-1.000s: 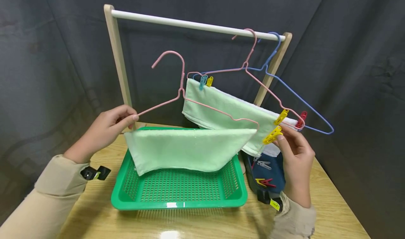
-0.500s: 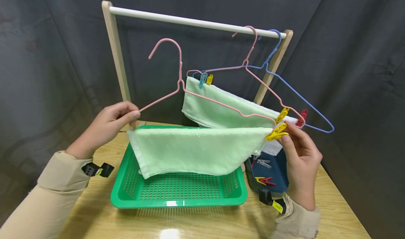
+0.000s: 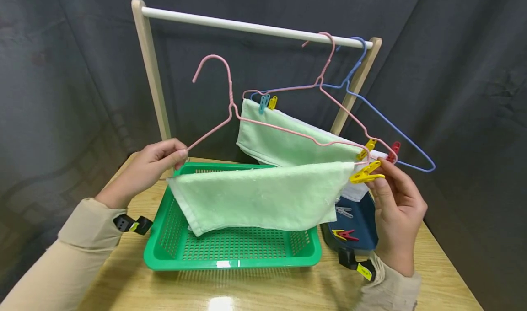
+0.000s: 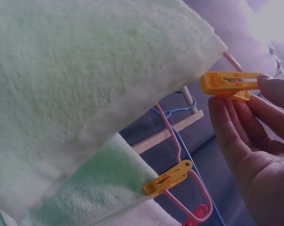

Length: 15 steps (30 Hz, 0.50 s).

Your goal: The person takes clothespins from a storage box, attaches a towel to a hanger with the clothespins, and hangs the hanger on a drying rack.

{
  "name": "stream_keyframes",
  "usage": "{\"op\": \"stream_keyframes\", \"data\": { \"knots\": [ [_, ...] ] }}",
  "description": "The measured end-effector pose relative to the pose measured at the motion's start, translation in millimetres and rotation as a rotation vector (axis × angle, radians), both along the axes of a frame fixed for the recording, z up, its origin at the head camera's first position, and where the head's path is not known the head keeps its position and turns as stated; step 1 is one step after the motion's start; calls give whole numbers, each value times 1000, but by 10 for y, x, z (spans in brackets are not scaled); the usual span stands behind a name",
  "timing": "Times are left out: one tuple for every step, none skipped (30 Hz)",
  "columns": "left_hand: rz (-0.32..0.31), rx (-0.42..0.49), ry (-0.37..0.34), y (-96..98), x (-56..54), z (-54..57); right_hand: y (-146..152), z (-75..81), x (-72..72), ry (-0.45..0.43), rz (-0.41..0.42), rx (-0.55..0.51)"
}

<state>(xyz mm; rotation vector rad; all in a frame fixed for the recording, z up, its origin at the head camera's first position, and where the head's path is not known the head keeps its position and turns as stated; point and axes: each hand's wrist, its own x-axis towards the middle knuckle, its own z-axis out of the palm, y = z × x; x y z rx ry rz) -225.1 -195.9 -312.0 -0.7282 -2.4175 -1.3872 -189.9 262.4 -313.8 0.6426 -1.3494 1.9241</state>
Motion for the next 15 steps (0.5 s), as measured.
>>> {"op": "stream_keyframes", "data": {
  "knots": [
    [13,-7,5,5,6,0,1,-2,0,2,2,0],
    [32,-18,13,10,16,3,2,-4,-1,4,0,3],
    [53,-36,22,12,30,11,4,-6,-1,7,-6,8],
    [75,-56,30,12,44,20,6,-7,-2,11,-17,15],
    [96,-77,38,15,59,30,9,-8,-3,12,-28,23],
    [118,-97,43,19,73,41,12,-7,-3,12,-41,31],
    [132,-119,57,23,83,53,15,-5,-3,11,-50,37],
    [140,-137,70,28,90,64,18,-4,-4,8,-64,48],
    [148,-154,83,32,92,74,21,-3,0,-8,-93,69],
    [156,-165,91,37,95,79,23,-4,3,-28,-121,93],
    [163,-173,100,42,95,83,23,-3,9,-52,-146,118],
    [167,-180,111,44,92,85,25,-4,12,-74,-171,147],
    [169,-184,120,44,88,84,26,-8,16,-94,-195,180],
    [173,-188,124,44,85,82,29,-13,16,-114,-218,217],
    [177,-190,126,44,83,79,30,-21,12,-125,-232,253]
  ]
}}
